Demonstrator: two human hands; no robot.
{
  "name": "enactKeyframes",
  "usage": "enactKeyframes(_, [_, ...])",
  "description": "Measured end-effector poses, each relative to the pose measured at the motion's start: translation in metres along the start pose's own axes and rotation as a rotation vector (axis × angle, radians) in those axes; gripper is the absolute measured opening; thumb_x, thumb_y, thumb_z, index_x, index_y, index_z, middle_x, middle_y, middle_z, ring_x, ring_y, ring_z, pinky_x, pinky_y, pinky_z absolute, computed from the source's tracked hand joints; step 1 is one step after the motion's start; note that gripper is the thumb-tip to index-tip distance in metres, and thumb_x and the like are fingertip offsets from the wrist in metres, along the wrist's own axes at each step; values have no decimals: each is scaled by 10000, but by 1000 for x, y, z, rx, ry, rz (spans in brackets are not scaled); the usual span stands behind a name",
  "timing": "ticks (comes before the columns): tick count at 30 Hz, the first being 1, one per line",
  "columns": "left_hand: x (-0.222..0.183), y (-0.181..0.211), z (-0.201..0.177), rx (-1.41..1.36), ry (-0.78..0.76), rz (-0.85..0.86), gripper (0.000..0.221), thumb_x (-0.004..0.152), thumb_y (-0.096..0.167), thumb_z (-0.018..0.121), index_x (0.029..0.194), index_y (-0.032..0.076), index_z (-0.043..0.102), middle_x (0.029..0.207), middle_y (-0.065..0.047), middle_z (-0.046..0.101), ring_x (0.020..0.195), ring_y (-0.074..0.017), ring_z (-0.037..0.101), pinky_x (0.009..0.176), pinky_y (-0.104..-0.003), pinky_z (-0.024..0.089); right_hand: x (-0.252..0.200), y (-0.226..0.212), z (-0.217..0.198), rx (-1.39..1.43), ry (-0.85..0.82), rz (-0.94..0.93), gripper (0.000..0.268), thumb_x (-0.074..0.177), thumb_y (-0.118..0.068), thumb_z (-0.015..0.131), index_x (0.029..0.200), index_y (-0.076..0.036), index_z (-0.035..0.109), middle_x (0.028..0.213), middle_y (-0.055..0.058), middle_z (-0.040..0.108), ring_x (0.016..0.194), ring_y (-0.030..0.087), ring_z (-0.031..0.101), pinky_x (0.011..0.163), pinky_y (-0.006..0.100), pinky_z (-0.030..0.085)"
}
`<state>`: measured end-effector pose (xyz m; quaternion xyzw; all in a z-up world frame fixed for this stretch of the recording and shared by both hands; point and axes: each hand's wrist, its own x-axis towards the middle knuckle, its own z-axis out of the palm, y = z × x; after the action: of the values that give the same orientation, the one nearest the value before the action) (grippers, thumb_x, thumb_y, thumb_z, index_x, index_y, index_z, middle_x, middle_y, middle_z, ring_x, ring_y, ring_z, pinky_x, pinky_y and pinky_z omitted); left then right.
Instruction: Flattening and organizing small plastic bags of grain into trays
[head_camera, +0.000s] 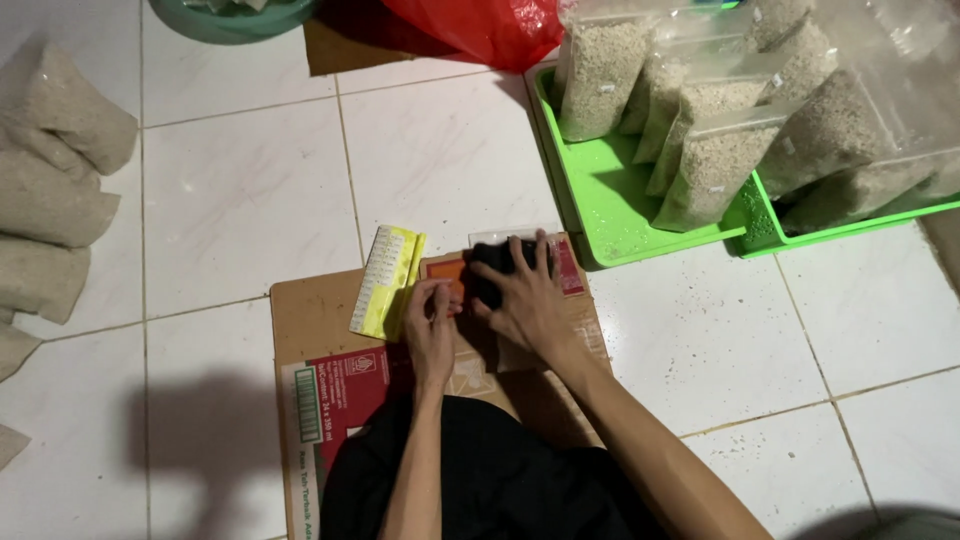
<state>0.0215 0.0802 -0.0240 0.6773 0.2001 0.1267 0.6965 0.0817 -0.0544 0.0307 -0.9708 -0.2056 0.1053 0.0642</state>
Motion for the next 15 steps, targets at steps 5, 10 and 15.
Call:
enactKeyframes(5, [0,-12,-7,-21,49,36,205,1017,223,532,1038,67,663,809,-93,619,730,-158,645,671,-278,525,35,18,23,54,17,48,569,784,-693,542,1328,-533,493,1462,74,399,1468,416,194,1121,668,244])
enactKeyframes(10, [-1,7,-7,-24,39,46,236,1017,275,531,1037,79,661,806,-71,636,726,-140,637,658,-247,499,-25,13,15,100,249,-88,553,801,-557,645,1335,-454,550,1491,142,416,1421,459,287,1129,621,261])
enactKeyframes(15, [3,-8,0,-24,8,39,235,1021,264,528,1040,72,661,821,-84,645,741,-162,648,670,-275,493,-109,0,-10,63,43,-120,557,839,-629,592,1362,-449,530,1558,192,260,1448,489,125,1147,582,169])
